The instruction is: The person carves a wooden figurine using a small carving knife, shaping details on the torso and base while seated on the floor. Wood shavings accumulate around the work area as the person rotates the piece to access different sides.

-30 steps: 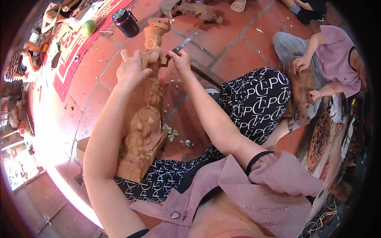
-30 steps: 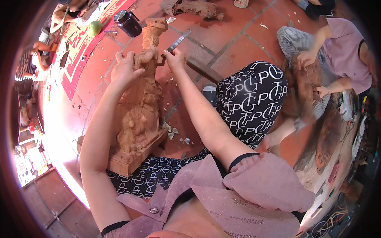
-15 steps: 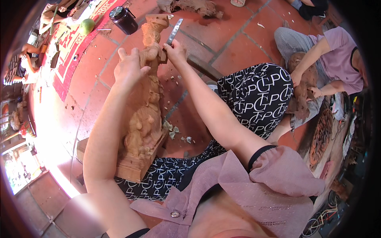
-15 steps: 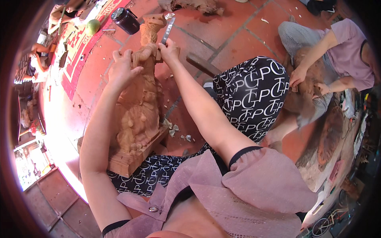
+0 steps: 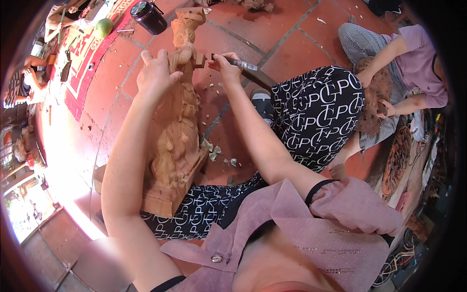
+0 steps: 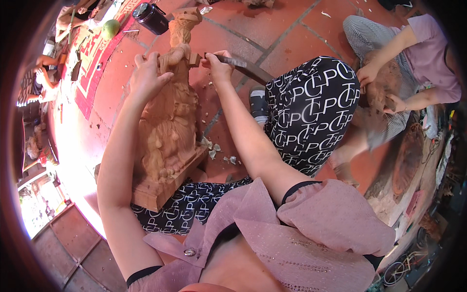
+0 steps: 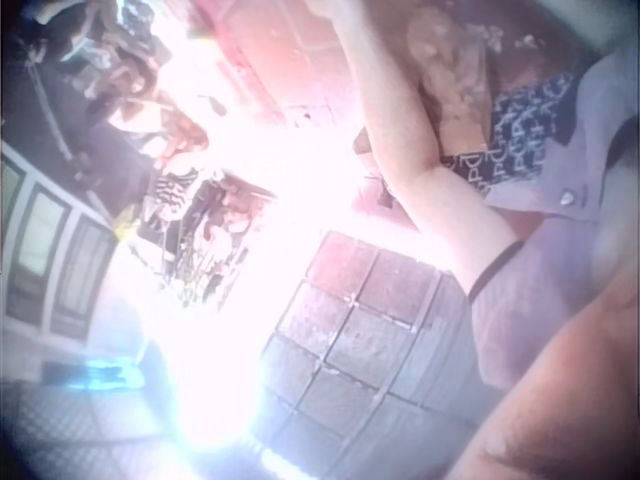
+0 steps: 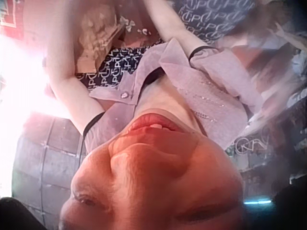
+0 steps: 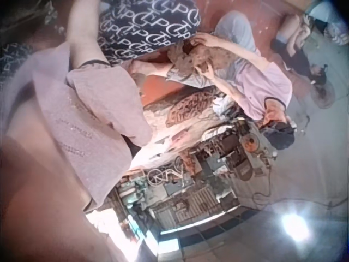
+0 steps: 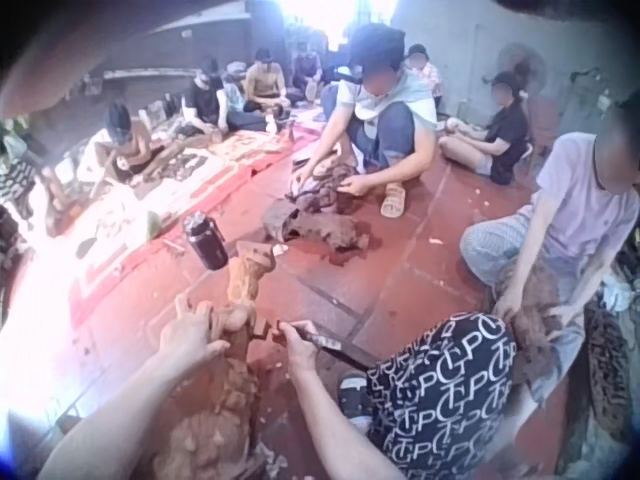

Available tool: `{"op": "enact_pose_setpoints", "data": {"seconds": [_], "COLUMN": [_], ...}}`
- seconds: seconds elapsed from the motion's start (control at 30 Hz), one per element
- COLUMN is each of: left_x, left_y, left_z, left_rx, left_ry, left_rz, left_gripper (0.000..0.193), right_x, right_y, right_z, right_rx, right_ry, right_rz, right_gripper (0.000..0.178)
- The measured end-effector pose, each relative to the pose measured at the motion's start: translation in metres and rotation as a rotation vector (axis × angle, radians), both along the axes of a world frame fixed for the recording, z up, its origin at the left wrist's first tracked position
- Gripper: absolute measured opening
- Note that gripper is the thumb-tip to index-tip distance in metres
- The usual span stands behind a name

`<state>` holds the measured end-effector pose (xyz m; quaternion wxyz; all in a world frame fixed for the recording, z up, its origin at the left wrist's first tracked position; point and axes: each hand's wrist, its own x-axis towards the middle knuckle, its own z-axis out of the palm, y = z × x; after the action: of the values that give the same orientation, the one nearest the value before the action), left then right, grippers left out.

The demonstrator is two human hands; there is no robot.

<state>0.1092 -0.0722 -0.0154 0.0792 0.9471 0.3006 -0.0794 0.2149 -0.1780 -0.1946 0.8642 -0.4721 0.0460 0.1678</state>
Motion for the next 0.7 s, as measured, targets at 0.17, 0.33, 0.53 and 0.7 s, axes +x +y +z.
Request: {"op": "enact_pose_setpoints", "data": {"seconds": [0.17,0.33,0.53,0.7], "left_x": [-0.001,-0.005,0.01,0.065], "left_y": [-0.002,0.003,0.001,-0.048], "left_z": [-0.001,0.001,0.034,0.036], "left_rx": [-0.008,-0.039,0.069,-0.138], "left_ry": [-0.008,-0.038,0.141,-0.1], "left_rz": [-0.019,-0.047,-0.264,-0.333], "left_gripper": [0.064,0.064,0.059,0.046], "right_x": [-0.03,-0.065,-0.066,-0.05], "right_y": [-0.01,-0.022,-0.036,-0.033], "right_z": [-0.02,-0.046,-0.059,-0.05], "right_rx": [-0.199,-0.338,-0.518,-0.923], "right_ry": [-0.021,-0.065,-0.432,-0.61], "right_rz": [0.023,0.222,0.166,0.032], "right_gripper": [0.012,0.017,0.021,0.032]}}
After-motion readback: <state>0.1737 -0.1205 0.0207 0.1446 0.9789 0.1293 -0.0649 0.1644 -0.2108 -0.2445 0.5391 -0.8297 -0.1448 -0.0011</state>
